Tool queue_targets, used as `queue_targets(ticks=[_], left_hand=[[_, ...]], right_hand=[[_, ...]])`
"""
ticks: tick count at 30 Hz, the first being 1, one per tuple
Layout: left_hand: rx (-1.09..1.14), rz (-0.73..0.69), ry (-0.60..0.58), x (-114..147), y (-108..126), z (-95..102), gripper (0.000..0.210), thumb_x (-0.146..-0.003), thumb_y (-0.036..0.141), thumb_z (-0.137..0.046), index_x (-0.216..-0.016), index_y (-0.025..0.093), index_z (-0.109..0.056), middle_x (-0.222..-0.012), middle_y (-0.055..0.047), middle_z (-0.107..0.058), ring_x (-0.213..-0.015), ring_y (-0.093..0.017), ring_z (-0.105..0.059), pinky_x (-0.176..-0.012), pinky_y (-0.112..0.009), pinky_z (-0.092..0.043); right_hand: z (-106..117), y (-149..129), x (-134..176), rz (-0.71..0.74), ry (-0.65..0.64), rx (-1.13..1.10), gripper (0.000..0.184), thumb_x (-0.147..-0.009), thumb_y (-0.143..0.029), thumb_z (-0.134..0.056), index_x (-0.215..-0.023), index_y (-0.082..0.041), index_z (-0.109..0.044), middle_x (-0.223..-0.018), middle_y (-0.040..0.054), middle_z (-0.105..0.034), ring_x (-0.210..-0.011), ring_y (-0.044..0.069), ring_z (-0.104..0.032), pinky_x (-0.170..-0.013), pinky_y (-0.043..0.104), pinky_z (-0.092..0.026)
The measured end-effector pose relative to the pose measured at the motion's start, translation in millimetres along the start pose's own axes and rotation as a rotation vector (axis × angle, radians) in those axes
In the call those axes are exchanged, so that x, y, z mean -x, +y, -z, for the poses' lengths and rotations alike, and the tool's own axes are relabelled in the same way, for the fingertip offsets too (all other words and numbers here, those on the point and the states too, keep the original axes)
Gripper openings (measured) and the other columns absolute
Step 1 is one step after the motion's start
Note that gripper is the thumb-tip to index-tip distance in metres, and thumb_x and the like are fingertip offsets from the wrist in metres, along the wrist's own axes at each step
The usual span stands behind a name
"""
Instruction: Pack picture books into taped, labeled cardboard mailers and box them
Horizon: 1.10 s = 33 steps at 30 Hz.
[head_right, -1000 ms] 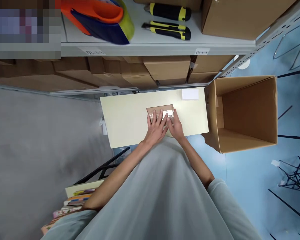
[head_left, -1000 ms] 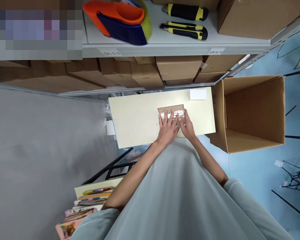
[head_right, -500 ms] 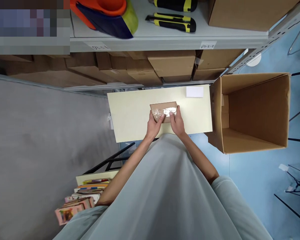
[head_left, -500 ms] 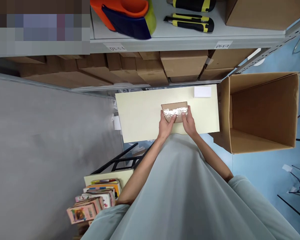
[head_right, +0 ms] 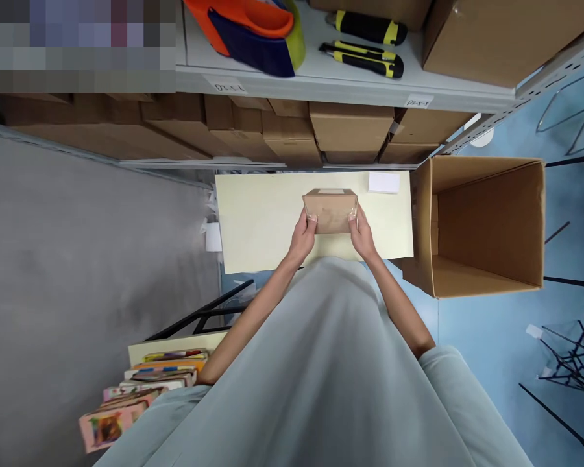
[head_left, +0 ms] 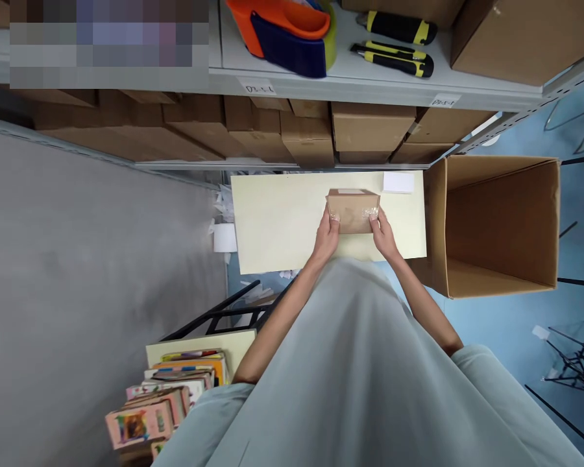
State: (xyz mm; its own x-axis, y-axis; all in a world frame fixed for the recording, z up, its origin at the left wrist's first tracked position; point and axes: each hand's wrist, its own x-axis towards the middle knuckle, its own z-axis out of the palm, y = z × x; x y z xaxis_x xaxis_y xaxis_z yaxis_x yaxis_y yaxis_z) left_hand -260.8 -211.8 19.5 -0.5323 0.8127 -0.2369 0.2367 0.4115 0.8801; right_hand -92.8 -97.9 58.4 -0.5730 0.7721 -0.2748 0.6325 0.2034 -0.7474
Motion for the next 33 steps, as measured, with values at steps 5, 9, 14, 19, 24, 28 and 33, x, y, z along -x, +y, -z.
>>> queue_targets(ticks=[5, 9, 14, 19, 24, 28, 33], left_hand=[[0.038, -0.015, -0.044, 3, -24, 20.6, 0.079, -0.104, 0.052, -0.062, -0.172, 0.020, -0.037, -0.167, -0.019, -0.056, -0.154, -0.031, -0.057, -0.124, -0.051, -0.052], [0.243, 0.094, -0.132, 10, -49, 29.7, 0.068, -0.103, 0.050, -0.063, -0.162, 0.018, -0.049, -0.165, -0.017, -0.060, -0.153, -0.029, -0.059, -0.126, -0.046, -0.052], [0.252, 0.216, -0.183, 18, -75, 46.5, 0.063, -0.103, 0.046, -0.065, -0.158, 0.019, -0.054, -0.170, -0.016, -0.056, -0.157, -0.030, -0.055, -0.132, -0.044, -0.043], [0.196, 0.522, -0.096, 18, -88, 69.3, 0.060, -0.108, 0.050, -0.059, -0.157, 0.017, -0.055, -0.178, -0.019, -0.043, -0.165, -0.036, -0.043, -0.134, -0.046, -0.040], [0.589, 0.857, -0.394, 21, -79, 76.1, 0.059, -0.113, 0.052, -0.045, -0.143, 0.004, -0.062, -0.158, -0.030, -0.060, -0.135, -0.034, -0.072, -0.113, -0.043, -0.061], [0.742, 0.893, -0.517, 23, -66, 75.7, 0.059, -0.111, 0.053, -0.049, -0.140, 0.003, -0.064, -0.155, -0.030, -0.062, -0.134, -0.032, -0.072, -0.112, -0.041, -0.061], [0.568, 0.734, -0.407, 29, -62, 83.0, 0.058, -0.103, 0.058, -0.066, -0.139, 0.012, -0.068, -0.158, -0.024, -0.063, -0.149, -0.034, -0.060, -0.117, -0.044, -0.056]], right_hand=[[-14, 22, 9, 0.042, 0.096, -0.087, 0.079, -0.105, -0.071, -0.049, -0.164, -0.019, -0.053, -0.160, 0.0209, -0.056, -0.145, 0.030, -0.060, -0.119, 0.047, -0.056], [-48, 46, 20, -0.060, 0.012, -0.209, 0.075, -0.098, -0.073, -0.062, -0.153, -0.022, -0.064, -0.149, 0.0179, -0.068, -0.129, 0.030, -0.072, -0.106, 0.046, -0.066], [-87, 67, 44, -0.129, -0.173, -0.211, 0.064, -0.097, -0.072, -0.066, -0.139, -0.024, -0.076, -0.135, 0.0130, -0.079, -0.122, 0.033, -0.077, -0.106, 0.052, -0.065], [-79, 71, 17, -0.255, 0.036, -0.002, 0.076, -0.104, -0.074, -0.051, -0.152, -0.017, -0.066, -0.156, 0.0210, -0.067, -0.136, 0.038, -0.071, -0.118, 0.057, -0.057], [-51, 64, -59, -0.176, 0.086, 0.004, 0.075, -0.105, -0.053, -0.055, -0.167, -0.012, -0.048, -0.177, 0.0174, -0.046, -0.166, 0.032, -0.041, -0.138, 0.050, -0.035], [-38, 51, -82, -0.235, 0.040, 0.005, 0.054, -0.098, -0.040, -0.062, -0.148, -0.019, -0.069, -0.148, 0.0134, -0.074, -0.139, 0.034, -0.068, -0.127, 0.054, -0.049], [-22, 46, -33, -0.276, 0.095, 0.010, 0.038, -0.094, -0.034, -0.067, -0.128, -0.019, -0.077, -0.132, 0.0140, -0.080, -0.115, 0.033, -0.077, -0.112, 0.053, -0.059]])
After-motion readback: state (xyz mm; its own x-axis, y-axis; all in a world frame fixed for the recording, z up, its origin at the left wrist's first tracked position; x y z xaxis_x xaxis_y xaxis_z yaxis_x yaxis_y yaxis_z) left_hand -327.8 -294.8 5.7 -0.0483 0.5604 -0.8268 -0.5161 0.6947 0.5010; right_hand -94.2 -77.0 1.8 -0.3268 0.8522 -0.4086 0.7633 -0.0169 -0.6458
